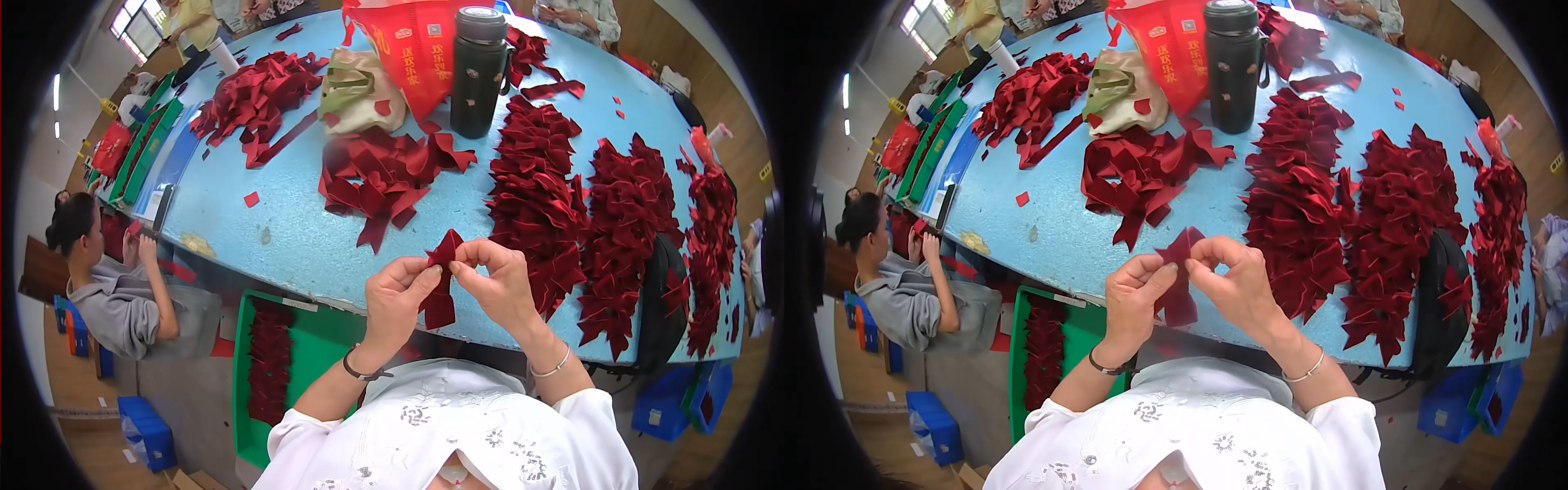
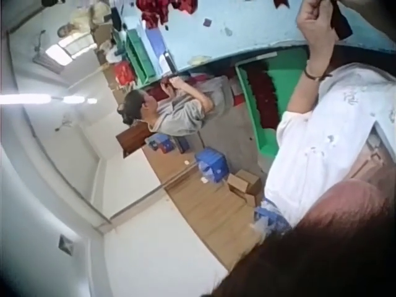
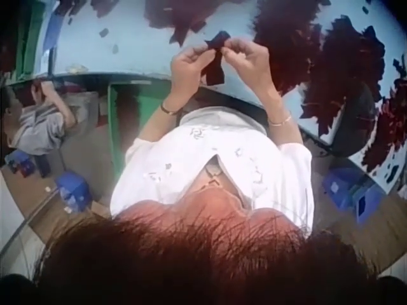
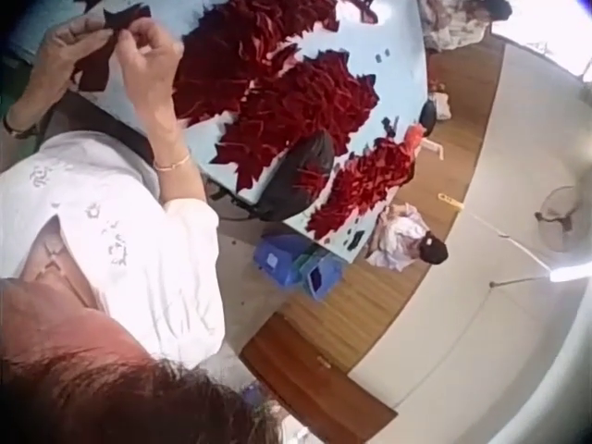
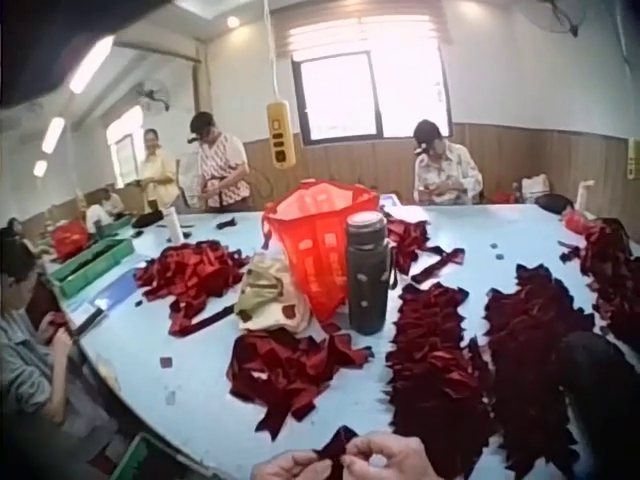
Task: Folding and assembling red ribbon bows by hand at a workshop table.
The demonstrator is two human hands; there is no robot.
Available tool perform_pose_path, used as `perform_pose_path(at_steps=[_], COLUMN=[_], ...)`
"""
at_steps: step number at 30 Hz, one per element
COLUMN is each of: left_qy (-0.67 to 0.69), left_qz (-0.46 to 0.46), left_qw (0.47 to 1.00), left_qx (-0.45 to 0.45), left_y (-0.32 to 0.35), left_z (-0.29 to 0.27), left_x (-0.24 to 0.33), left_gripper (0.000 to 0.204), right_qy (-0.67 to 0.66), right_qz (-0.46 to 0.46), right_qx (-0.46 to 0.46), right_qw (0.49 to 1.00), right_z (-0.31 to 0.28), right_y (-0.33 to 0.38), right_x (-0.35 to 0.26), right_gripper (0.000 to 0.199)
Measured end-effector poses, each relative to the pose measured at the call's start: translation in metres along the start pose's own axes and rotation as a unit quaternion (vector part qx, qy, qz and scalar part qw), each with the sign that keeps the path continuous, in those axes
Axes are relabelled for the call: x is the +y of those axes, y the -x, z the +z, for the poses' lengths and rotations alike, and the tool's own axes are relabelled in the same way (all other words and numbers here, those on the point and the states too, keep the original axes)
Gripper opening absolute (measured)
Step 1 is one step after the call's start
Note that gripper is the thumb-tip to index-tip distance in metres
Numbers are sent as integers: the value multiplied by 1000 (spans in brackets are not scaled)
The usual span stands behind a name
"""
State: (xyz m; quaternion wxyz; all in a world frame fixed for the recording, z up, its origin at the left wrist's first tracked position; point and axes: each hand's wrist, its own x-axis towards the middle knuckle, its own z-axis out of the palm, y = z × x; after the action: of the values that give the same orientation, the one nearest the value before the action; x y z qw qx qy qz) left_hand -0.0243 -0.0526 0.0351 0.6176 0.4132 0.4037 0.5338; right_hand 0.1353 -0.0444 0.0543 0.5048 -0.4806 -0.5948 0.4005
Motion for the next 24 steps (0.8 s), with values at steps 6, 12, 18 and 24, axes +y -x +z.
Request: perform_pose_path(at_steps=[6, 12, 18, 24], left_qy=[22, 56, 112, 100], left_qz=[-16, -55, -80, -58], left_qw=[1000, 997, 990, 992], left_qx=[-6, -21, 30, 39], left_y=[6, 5, 0, 1], left_z=[-11, -20, -10, -4], left_x=[-12, -9, -4, -13], left_gripper=[15, 13, 8, 6], right_qy=[21, 71, -70, -119], right_qz=[6, -90, 75, 99], right_qx=[19, 5, 45, -44], right_qw=[1000, 993, 994, 987], right_z=[7, 7, 7, 13], right_y=[11, 9, 15, 24], right_x=[8, 14, 13, 17], right_gripper=[5, 8, 14, 16])
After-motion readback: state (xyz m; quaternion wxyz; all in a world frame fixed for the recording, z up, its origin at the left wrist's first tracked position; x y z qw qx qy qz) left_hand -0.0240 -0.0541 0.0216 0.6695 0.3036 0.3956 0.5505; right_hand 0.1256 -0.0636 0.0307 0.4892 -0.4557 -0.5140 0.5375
